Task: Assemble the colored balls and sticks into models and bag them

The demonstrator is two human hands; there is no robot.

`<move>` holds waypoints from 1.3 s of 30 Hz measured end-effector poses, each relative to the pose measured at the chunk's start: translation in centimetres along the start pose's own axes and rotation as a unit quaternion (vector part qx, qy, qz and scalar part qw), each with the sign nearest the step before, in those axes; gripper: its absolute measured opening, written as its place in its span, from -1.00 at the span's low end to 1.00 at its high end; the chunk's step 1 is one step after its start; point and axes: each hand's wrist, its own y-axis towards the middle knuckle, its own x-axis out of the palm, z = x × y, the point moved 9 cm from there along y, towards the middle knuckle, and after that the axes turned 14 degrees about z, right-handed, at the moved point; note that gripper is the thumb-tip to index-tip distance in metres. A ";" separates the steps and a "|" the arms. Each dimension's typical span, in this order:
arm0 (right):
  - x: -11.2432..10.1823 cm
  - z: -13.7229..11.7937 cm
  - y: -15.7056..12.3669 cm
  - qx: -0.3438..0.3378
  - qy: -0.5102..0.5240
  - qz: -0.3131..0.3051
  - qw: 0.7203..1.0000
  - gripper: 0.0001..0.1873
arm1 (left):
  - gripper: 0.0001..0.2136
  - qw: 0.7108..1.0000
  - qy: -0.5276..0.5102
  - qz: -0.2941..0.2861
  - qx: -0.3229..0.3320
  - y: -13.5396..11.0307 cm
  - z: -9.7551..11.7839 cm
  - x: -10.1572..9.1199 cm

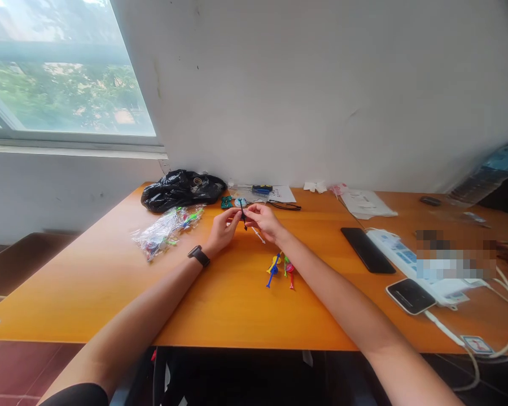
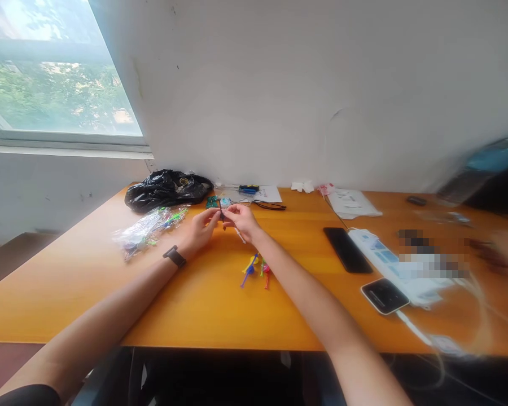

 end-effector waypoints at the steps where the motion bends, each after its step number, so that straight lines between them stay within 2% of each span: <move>1: 0.0 0.3 -0.1 0.015 0.002 0.008 1.000 -0.57 | -0.67 1.000 -0.003 -0.002 0.002 0.0 0.0 0.0; 5: 0.0 1.2 -0.6 0.072 0.025 0.041 0.996 -0.63 | -0.66 1.000 -0.001 0.009 0.015 0.0 0.2 -0.1; 9: 0.8 1.2 -1.4 0.105 0.056 0.044 0.992 -0.76 | -0.67 1.000 -0.012 0.022 0.019 -0.1 0.3 -0.1; 12: 1.2 0.7 -1.8 0.106 0.058 0.039 0.992 -0.88 | -0.69 0.999 -0.017 0.044 0.017 0.0 0.3 -0.5; 14: 1.5 0.5 -2.0 0.097 0.024 0.021 0.995 -0.97 | -0.69 0.998 -0.008 0.054 0.016 0.1 0.2 -0.7; 17: 1.5 0.4 -2.0 0.072 -0.045 -0.001 0.996 -0.92 | -0.67 0.998 0.001 0.055 0.015 0.3 0.3 -1.0; 19: 1.3 0.1 -1.8 0.053 -0.068 -0.012 0.996 -0.91 | -0.65 0.999 -0.010 0.040 0.015 0.5 0.5 -1.0; 24: 1.0 -0.6 -1.3 0.007 -0.085 -0.026 0.996 -0.88 | -0.66 0.998 -0.048 -0.042 -0.004 0.5 1.2 -0.3; 27: 1.4 -0.3 -1.4 -0.002 -0.117 -0.070 0.991 -0.85 | -0.71 0.996 -0.054 -0.065 -0.024 0.5 1.0 0.0; 30: 1.6 0.0 -1.2 -0.027 -0.181 -0.105 0.977 -0.87 | -0.76 0.994 -0.054 -0.088 -0.028 0.7 0.5 0.4; 34: 0.2 0.0 -0.2 -0.067 -0.276 -0.084 0.955 -0.95 | -0.72 0.988 -0.018 -0.147 -0.040 0.7 -0.4 0.4; 36: -0.7 0.1 0.3 -0.083 -0.354 -0.077 0.928 -0.84 | -0.70 0.983 -0.008 -0.175 -0.052 0.6 -0.9 0.1; 39: -1.5 0.2 0.4 -0.090 -0.471 -0.093 0.873 -0.71 | -0.69 0.979 0.013 -0.199 -0.046 0.6 -1.0 -0.3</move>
